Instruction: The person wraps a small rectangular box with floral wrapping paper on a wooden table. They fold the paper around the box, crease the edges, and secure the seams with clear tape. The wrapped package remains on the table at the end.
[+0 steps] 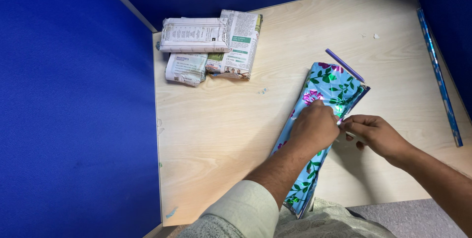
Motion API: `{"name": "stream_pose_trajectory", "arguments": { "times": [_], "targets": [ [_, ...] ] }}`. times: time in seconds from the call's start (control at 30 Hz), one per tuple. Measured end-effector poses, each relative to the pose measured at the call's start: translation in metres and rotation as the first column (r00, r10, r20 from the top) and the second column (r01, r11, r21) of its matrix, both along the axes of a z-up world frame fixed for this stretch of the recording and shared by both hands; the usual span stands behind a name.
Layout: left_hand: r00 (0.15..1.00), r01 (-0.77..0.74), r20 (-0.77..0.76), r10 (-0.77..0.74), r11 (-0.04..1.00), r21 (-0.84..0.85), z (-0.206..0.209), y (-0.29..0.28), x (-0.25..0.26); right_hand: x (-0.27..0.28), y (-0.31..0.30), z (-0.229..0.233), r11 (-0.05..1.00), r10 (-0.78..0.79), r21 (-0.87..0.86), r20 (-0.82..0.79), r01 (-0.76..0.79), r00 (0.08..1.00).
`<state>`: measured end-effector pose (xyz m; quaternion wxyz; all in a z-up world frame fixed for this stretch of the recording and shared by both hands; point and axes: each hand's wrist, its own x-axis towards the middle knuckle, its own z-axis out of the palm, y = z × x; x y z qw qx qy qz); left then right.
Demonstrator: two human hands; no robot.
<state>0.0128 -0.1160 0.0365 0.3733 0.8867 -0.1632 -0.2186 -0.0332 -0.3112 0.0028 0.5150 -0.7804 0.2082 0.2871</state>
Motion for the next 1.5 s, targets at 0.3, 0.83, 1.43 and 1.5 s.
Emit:
{"name": "stream_pose_trajectory", "arguments": {
  "times": [0.3, 0.83, 1.43, 1.5],
  "targets": [
    [0.987, 0.059, 0.147, -0.072, 0.995, 0.086, 0.004, 0.003, -0.007, -0.020, -0.013, -0.001, 0.964, -0.159, 0.221, 0.027, 0.149, 0.987],
    [0.983, 0.160, 0.082, -0.165, 0.985, 0.062, 0.025, 0.013, -0.016, -0.015, 0.031, 0.070, 0.773, -0.515, 0.330, -0.175, 0.543, 0.839],
    [0.989, 0.129, 0.052, -0.139, 0.980, 0.153, 0.001, 0.007, -0.008, -0.001, 0.051, 0.089, 0.820, -0.419, 0.381, -0.107, 0.426, 0.902],
    [0.992, 0.111, 0.047, -0.121, 0.980, 0.167, 0.005, 0.007, -0.008, 0.001, 0.052, 0.087, 0.834, -0.416, 0.355, -0.099, 0.422, 0.904]
  ]
}}
